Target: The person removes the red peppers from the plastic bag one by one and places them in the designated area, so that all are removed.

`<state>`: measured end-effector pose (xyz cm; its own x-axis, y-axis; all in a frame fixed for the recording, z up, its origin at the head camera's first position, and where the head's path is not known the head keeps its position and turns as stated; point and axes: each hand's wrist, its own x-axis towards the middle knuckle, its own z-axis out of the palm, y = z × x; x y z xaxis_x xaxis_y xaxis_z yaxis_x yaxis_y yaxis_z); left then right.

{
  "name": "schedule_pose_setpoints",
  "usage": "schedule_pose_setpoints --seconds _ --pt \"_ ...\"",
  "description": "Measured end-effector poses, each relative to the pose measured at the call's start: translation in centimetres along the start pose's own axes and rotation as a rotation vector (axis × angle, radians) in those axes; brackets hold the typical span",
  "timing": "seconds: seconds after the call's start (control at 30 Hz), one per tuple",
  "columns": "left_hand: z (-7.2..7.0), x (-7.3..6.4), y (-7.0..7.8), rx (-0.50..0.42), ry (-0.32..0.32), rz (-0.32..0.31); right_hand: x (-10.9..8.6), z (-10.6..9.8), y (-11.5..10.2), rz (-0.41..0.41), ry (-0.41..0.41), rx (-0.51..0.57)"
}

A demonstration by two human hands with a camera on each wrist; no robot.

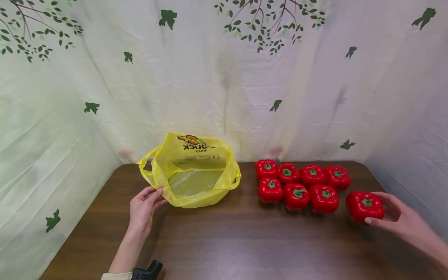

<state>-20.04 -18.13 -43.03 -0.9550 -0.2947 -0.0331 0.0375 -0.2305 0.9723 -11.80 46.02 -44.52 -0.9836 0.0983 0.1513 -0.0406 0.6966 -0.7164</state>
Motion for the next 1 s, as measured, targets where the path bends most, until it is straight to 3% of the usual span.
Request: schedule_pose_setpoints --seconds 0.13,0.4,1.0 --pt "0.0 0.0 0.0 0.002 0.002 0.0 0.7 0.0 0.1 0.073 -0.087 -0.078" --pt "-0.1 0.0 -0.2 0.009 0.003 0.001 1.7 0.4 -0.2 0.181 -0.2 -0.043" --pt "-0.1 0.0 -0.3 0.02 0.005 -0.001 2.2 0.9 -0.8 0.138 -0.224 -0.026"
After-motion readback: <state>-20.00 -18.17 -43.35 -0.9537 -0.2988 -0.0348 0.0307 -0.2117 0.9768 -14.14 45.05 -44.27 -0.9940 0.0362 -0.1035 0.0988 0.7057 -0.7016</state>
